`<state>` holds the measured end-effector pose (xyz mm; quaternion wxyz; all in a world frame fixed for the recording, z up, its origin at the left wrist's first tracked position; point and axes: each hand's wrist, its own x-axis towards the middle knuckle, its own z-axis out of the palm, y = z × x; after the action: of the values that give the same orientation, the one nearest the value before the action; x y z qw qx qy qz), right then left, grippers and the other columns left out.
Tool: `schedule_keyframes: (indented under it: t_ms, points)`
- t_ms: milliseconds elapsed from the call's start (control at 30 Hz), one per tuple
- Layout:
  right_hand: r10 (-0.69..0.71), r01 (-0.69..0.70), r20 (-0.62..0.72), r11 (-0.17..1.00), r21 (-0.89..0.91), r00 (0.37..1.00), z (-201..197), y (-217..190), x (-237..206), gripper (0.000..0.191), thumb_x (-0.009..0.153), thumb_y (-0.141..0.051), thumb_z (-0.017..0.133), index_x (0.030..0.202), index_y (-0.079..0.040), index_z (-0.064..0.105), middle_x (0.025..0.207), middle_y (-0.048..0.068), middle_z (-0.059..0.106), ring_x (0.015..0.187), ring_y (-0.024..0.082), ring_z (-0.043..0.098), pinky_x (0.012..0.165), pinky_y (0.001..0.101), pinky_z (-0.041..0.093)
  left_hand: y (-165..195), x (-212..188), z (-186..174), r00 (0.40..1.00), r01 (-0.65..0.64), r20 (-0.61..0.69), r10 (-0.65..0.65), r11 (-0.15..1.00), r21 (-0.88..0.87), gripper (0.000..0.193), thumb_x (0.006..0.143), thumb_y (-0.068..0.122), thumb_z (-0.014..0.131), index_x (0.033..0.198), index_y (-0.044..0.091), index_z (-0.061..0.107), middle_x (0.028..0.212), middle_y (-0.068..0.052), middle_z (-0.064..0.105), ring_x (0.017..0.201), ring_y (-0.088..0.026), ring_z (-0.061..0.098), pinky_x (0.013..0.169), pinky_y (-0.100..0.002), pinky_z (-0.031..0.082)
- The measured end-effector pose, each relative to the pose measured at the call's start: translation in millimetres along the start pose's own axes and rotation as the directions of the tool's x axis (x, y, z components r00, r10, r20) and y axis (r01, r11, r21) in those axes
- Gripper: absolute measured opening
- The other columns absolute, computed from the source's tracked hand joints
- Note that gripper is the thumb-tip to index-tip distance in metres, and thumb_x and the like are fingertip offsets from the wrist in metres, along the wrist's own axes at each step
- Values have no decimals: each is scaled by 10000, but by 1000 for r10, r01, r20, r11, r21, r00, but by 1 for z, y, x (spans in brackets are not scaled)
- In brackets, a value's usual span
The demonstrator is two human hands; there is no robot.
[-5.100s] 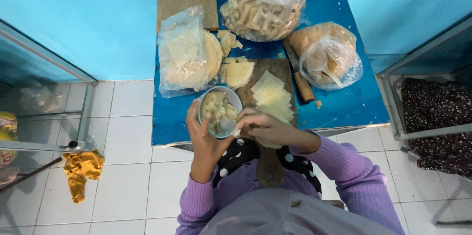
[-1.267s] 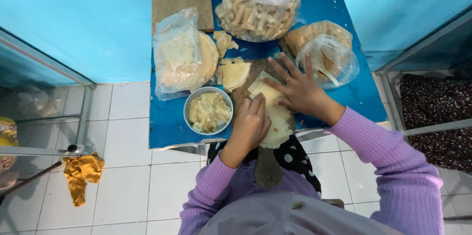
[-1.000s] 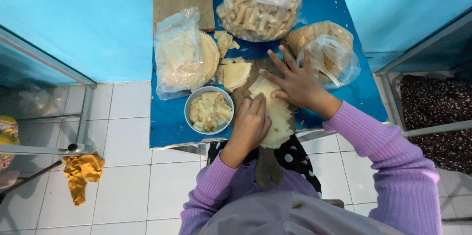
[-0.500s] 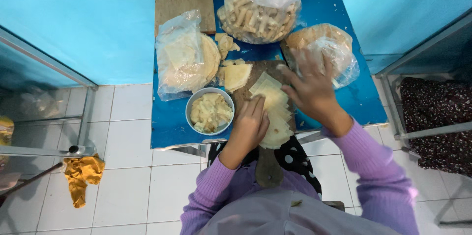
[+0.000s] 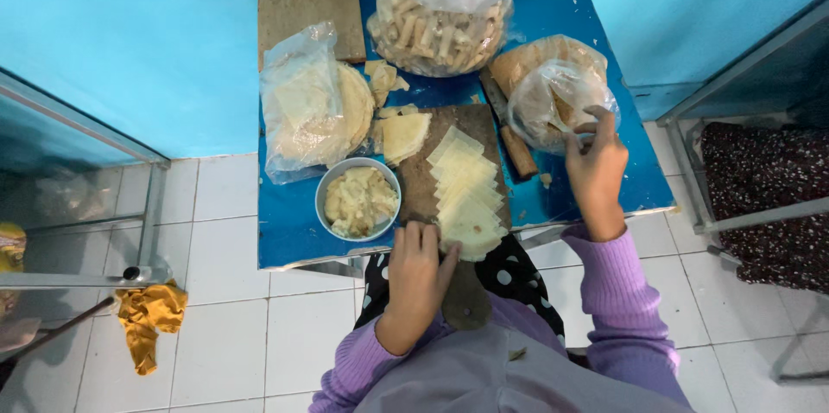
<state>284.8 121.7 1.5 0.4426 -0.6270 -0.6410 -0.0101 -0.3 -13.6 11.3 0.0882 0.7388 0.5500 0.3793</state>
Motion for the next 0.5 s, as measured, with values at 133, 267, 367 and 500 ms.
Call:
schedule_keyframes:
  t_ms: [133, 267, 367, 500]
  points:
    - [-81, 89, -131, 994, 62, 988, -1, -3, 1, 490, 925, 78, 758, 1349, -11, 532, 1000, 161, 754, 844, 263, 766, 729, 341, 600, 2, 0, 4, 1000, 12, 26, -12, 1000, 4, 225, 867, 150, 756, 913, 5, 591, 917, -193, 536, 887, -397, 532, 743, -488, 462]
    - [-186, 186, -211, 982, -23, 960, -6, -8, 0, 460, 994, 119, 705, 1400, 0, 525, 1036, 178, 757, 902, 272, 771, 765, 336, 607, 1, 0, 6, 999, 9, 39, -8, 1000, -28, 175, 884, 111, 722, 911, 7, 584, 922, -192, 546, 890, -402, 543, 758, -485, 471]
    - [-137, 157, -163, 981, 117, 977, -3, -7, 1, 440, 1000, 141, 668, 1396, 13, 526, 1003, 174, 752, 888, 250, 778, 744, 317, 618, 1, -1, 8, 1000, -23, -6, 23, 999, -33, 149, 888, 69, 695, 904, 0, 564, 904, -203, 551, 883, -415, 553, 750, -492, 470]
    - [-1, 40, -112, 938, 344, 994, 1, 2, 0, 430, 993, 171, 640, 1384, 37, 519, 952, 161, 719, 843, 228, 770, 719, 309, 623, -4, -3, 7, 999, 46, 14, -44, 988, -151, 170, 916, 55, 689, 949, -6, 534, 876, -204, 595, 834, -417, 597, 711, -495, 482]
